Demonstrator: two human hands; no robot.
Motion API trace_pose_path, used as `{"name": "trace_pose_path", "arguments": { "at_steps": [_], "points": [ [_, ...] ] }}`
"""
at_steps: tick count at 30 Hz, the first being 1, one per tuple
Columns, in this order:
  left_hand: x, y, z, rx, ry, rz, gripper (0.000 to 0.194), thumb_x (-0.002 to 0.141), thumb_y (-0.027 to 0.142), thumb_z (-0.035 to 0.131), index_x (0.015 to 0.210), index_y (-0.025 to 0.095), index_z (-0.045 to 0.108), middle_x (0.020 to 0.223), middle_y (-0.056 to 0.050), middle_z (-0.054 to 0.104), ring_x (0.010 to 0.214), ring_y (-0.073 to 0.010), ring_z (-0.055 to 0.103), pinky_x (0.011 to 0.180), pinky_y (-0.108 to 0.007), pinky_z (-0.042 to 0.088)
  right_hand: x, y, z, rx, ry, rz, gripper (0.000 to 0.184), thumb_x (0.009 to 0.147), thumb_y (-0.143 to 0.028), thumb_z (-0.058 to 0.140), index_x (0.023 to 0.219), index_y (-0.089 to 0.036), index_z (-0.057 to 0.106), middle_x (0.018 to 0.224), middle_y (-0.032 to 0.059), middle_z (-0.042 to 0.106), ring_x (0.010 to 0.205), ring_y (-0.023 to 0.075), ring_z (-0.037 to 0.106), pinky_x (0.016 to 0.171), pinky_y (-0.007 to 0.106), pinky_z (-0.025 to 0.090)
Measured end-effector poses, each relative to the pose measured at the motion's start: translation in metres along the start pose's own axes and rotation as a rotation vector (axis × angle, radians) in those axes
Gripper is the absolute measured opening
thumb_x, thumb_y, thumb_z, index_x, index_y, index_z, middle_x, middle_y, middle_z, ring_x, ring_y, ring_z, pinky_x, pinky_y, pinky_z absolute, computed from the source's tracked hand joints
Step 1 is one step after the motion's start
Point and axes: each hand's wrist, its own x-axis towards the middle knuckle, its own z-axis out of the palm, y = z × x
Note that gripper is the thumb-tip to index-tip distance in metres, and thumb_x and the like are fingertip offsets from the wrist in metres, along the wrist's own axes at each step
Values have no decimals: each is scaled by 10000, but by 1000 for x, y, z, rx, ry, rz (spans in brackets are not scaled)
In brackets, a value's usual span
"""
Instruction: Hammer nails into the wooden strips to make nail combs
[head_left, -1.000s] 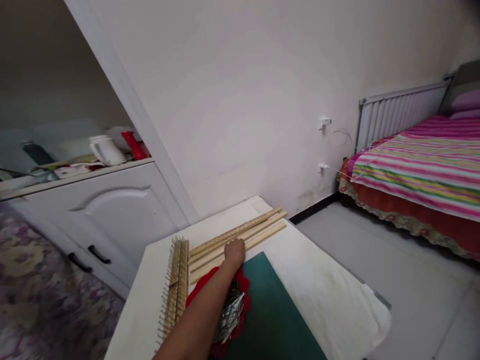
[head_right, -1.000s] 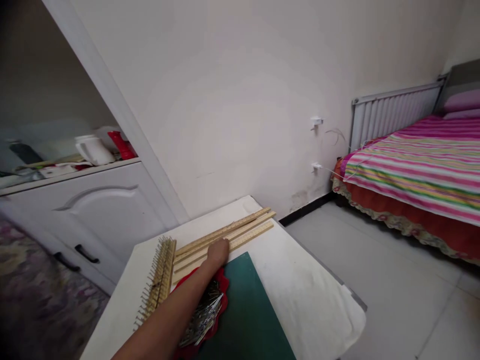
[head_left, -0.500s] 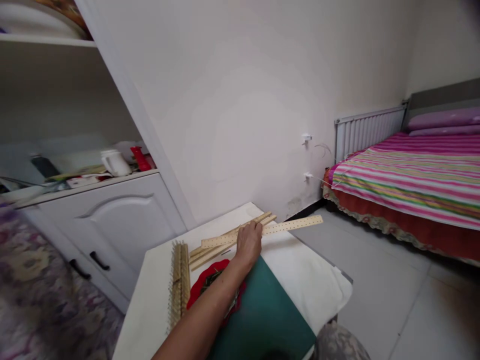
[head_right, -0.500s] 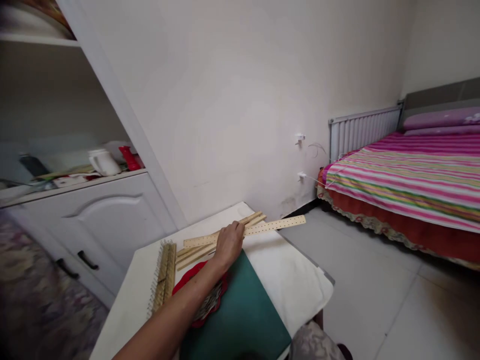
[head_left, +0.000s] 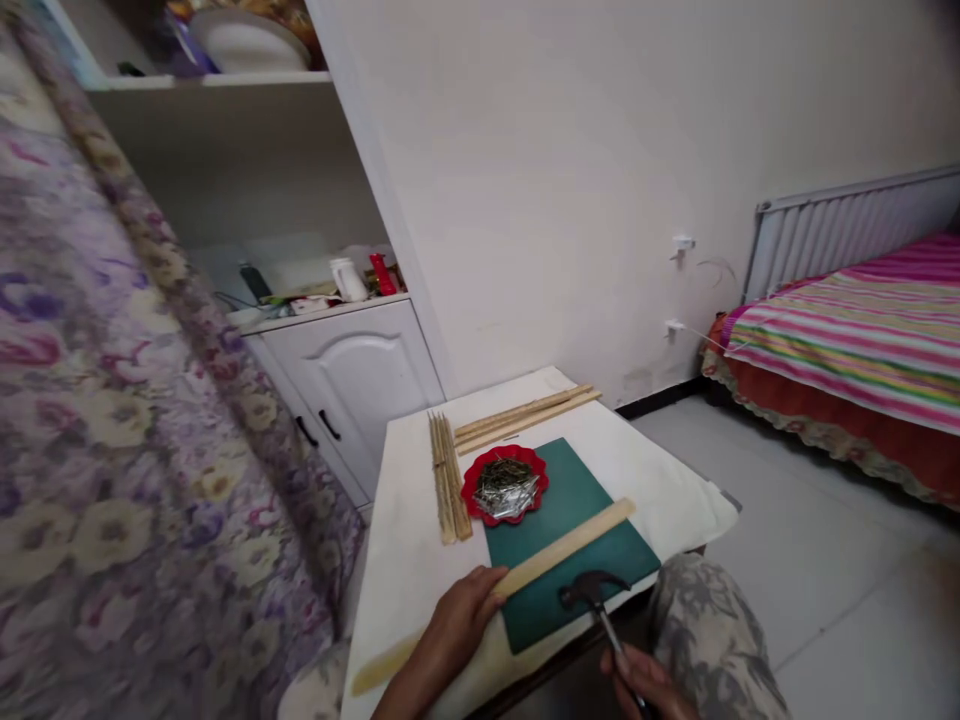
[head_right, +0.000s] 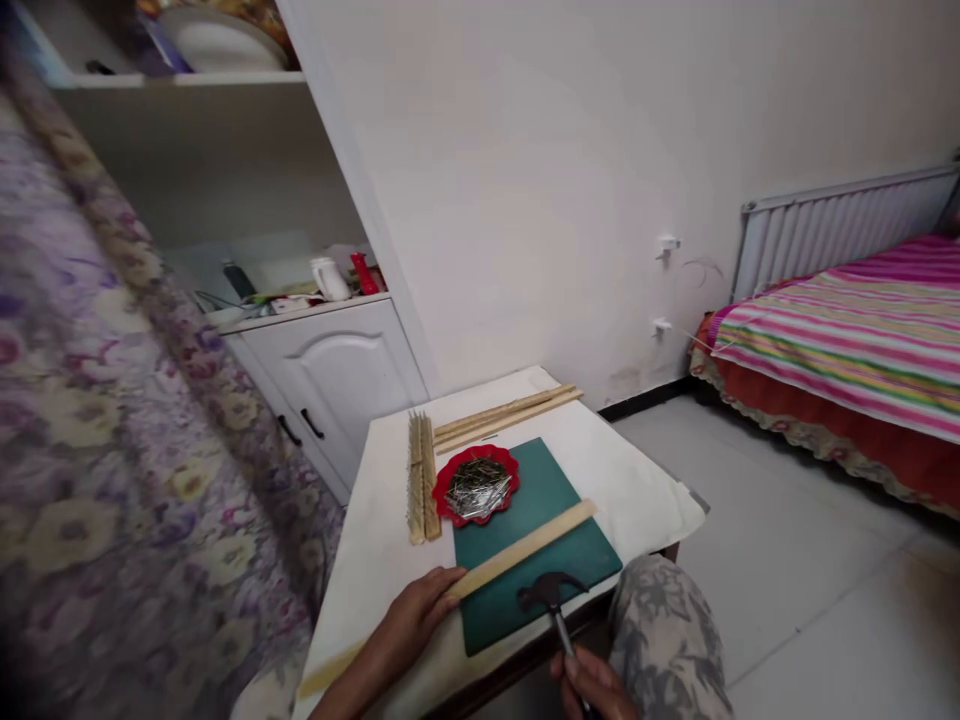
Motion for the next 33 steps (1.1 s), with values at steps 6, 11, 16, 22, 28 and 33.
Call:
{"name": "trace_pose_path", "arguments": {
  "at_steps": [6, 11, 16, 22, 28, 33],
  "points": [
    [-1, -17, 3, -768, -285, -201, 468, 745, 575, 521, 854, 126, 598, 719, -40, 639, 542, -118, 555, 551, -237, 425, -8, -1, 7, 71, 59, 107, 405, 637, -552, 705, 740, -170, 617, 371, -115, 414, 269, -2, 168, 286, 128, 98],
    [3, -27, 6, -994, -374, -283, 371, 732, 503, 542, 786, 136, 561, 693, -49, 650, 504, -113, 557, 493, -213, 391, -8, 3, 0, 94, 45, 119, 369, 693, -513, 681, 814, -168, 633, 404, -115, 444, 255, -8, 170, 267, 120, 147],
    [10, -32, -1, -735, -384, -213, 364, 819, 472, 408, 840, 151, 577, 752, -47, 660, 552, -136, 577, 533, -241, 433, -14, 2, 4, 137, 100, 133, 304, 736, -455, 669, 828, -167, 639, 415, -116, 429, 280, -8, 138, 272, 119, 164],
    [17, -44, 10, 29, -41, -6, 320, 853, 328, 411, 1100, 210, 575, 1075, -71, 618, 954, -213, 558, 858, -333, 426, -18, -4, 18, 117, 239, 146, 331, 692, -449, 705, 837, -156, 653, 418, -100, 428, 318, 7, 155, 291, 124, 149],
    [17, -50, 29, 386, 1, -6, 343, 853, 221, 445, 1181, 201, 542, 1118, -83, 581, 1033, -222, 504, 928, -344, 369, -18, -7, 35, 134, 294, 94, 283, 682, -448, 708, 745, -177, 656, 424, -91, 406, 301, 0, 135, 299, 168, 144],
    [19, -50, 30, 436, -2, 6, 338, 843, 194, 469, 1170, 225, 550, 1089, -76, 567, 1003, -220, 515, 883, -330, 374, -18, -3, 39, 139, 318, 64, 260, 722, -454, 661, 765, -198, 666, 436, -81, 365, 317, 18, 133, 304, 204, 131]
  ]
}}
